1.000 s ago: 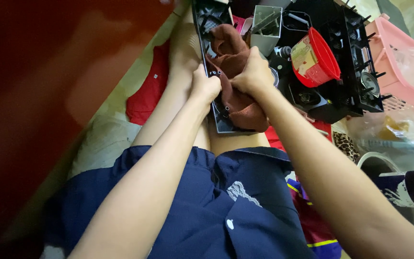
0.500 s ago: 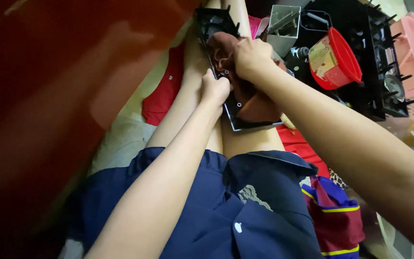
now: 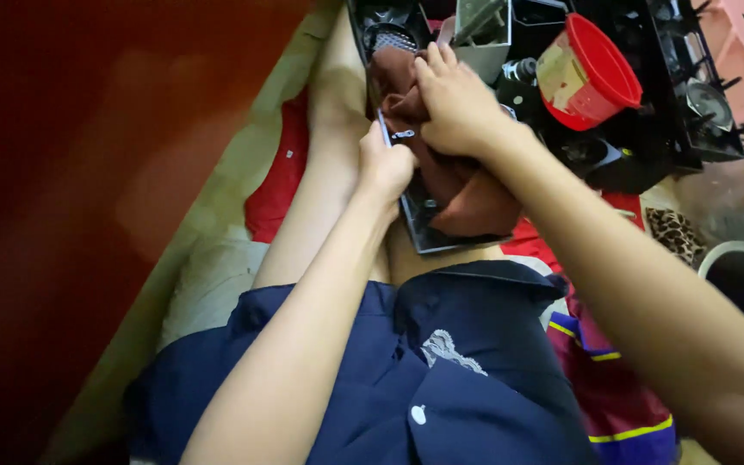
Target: Cleaning a plastic mesh panel from an electronic device using a toothbrush and a cloth.
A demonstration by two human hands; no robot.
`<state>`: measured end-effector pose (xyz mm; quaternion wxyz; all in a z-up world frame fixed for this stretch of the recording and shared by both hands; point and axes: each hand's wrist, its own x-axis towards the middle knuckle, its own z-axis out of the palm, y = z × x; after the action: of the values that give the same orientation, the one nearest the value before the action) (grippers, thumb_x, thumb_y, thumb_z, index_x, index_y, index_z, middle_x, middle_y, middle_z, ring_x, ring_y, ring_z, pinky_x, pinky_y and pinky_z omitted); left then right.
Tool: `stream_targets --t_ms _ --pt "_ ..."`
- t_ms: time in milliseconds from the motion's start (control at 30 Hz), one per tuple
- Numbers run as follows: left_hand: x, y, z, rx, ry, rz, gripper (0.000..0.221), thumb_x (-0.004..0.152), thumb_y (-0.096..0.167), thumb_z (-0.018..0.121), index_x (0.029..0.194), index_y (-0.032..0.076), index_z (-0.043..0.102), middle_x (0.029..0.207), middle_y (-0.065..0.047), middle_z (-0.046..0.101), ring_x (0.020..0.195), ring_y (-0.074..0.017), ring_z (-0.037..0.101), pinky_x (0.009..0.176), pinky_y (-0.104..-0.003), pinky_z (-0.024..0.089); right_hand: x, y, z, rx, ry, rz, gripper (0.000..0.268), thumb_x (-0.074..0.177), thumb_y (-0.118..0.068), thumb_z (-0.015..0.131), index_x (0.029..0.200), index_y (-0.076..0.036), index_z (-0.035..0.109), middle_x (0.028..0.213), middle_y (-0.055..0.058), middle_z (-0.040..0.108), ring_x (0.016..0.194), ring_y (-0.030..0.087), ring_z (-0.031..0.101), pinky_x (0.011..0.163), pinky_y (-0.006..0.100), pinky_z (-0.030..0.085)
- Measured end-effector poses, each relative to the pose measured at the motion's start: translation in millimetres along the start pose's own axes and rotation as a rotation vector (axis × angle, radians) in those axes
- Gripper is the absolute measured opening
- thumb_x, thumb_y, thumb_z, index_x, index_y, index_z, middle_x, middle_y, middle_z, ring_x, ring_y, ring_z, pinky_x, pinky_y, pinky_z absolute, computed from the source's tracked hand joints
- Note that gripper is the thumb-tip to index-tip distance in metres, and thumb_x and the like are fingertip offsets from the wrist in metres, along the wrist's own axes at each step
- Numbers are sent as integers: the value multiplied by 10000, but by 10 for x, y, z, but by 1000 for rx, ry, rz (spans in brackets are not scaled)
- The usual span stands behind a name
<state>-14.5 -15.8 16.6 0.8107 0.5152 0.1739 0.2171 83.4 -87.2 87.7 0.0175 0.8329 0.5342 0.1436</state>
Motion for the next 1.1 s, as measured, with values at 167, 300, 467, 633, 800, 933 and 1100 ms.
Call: stream_targets --t_ms 167,300,467,633,800,933,1100 --pt "-113 191 317 287 24 97 276 677 66 481 935 10 565 812 -134 652 674 -249 604 608 -319 489 -77 282 -177 -153 94 66 346 636 -148 652 900 33 520 913 214 532 778 392 490 687 443 429" --pt "-204 166 461 186 20 52 375 667 -14 410 1025 -1 518 875 -144 632 711 -237 595 648 -301 498 -102 367 -119 -178 144 125 398 582 -150 672 902 22 509 935 202 509 811 386 476 687 433 424" --pt "-167 -65 546 456 -28 113 668 617 -12 426 1276 -69 330 1170 -273 499 1053 -367 512 888 -344 429 -80 304 -57 -293 367 305 547 608 -256 758 956 48 464 838 199 547 716 339 531 598 388 479" --pt "-384 317 554 414 -60 -17 583 660 7 428 1240 -8 365 1089 -223 549 972 -345 548 825 -349 448 -15 286 -309 -226 431 469 666 598 -99 734 1137 19 359 1030 242 393 756 403 549 548 432 514" --pt "-383 366 384 286 66 -126 331 651 54 491 973 -20 516 863 -169 621 711 -285 598 653 -346 489 113 712 -367 -286 545 716 496 721 -137 685 1081 21 382 986 207 443 750 379 566 547 454 515" --pt "-521 300 315 307 49 -38 350 667 7 395 983 37 543 891 -150 636 760 -285 600 698 -330 478 317 935 -304 -185 496 607 327 710 -153 678 933 62 571 899 277 514 627 431 595 498 494 502" --pt "-664 324 536 339 -47 57 678 599 -31 389 1276 -3 373 1171 -209 538 1059 -337 527 886 -327 419 527 929 -27 -415 222 593 327 610 -123 688 899 0 598 899 226 505 721 372 533 543 439 502"
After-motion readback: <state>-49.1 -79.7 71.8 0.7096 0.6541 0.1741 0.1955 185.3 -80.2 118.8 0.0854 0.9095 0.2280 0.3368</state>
